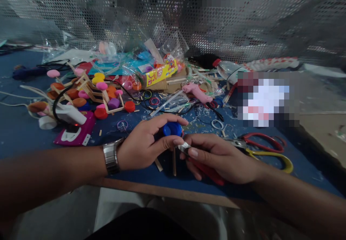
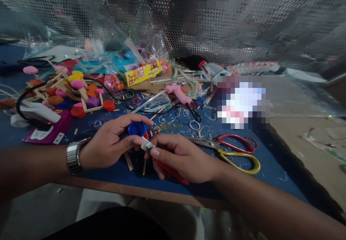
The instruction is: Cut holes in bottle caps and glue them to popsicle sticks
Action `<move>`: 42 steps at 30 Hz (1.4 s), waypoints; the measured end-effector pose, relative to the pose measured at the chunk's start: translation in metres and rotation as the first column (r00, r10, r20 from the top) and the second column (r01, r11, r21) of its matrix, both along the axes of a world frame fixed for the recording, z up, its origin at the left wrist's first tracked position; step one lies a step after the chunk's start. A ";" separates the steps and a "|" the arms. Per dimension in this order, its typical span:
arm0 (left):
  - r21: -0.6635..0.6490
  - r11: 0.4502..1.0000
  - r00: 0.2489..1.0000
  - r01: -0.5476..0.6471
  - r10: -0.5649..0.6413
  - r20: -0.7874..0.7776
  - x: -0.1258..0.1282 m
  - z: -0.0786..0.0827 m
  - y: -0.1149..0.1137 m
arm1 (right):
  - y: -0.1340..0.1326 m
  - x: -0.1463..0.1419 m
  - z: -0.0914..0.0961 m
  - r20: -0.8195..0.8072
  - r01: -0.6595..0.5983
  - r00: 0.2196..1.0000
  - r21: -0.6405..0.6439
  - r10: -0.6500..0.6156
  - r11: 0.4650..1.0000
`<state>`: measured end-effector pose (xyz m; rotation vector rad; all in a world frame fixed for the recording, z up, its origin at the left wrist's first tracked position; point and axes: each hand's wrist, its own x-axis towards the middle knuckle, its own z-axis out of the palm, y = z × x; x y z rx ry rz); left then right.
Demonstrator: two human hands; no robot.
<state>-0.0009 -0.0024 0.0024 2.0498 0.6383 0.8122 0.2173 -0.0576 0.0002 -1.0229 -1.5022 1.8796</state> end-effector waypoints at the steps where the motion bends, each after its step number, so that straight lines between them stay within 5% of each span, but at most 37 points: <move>1: 0.006 1.000 1.000 0.014 -0.014 -0.002 0.000 0.001 0.000 | 0.000 -0.001 0.000 -0.010 0.000 1.000 -0.007 0.000 1.000; 10: 0.062 0.997 0.994 0.056 -0.050 -0.101 -0.002 0.003 -0.006 | -0.001 -0.002 0.001 -0.080 -0.006 0.997 -0.048 0.003 0.999; 23: -0.076 0.992 0.994 0.105 -0.107 -0.030 -0.001 0.004 -0.006 | -0.001 0.000 0.002 -0.057 -0.019 0.998 -0.030 0.018 0.999; 42: 0.006 0.999 0.997 0.054 -0.054 -0.056 0.000 0.002 -0.007 | 0.001 0.000 0.000 0.000 -0.030 1.000 -0.055 0.030 0.998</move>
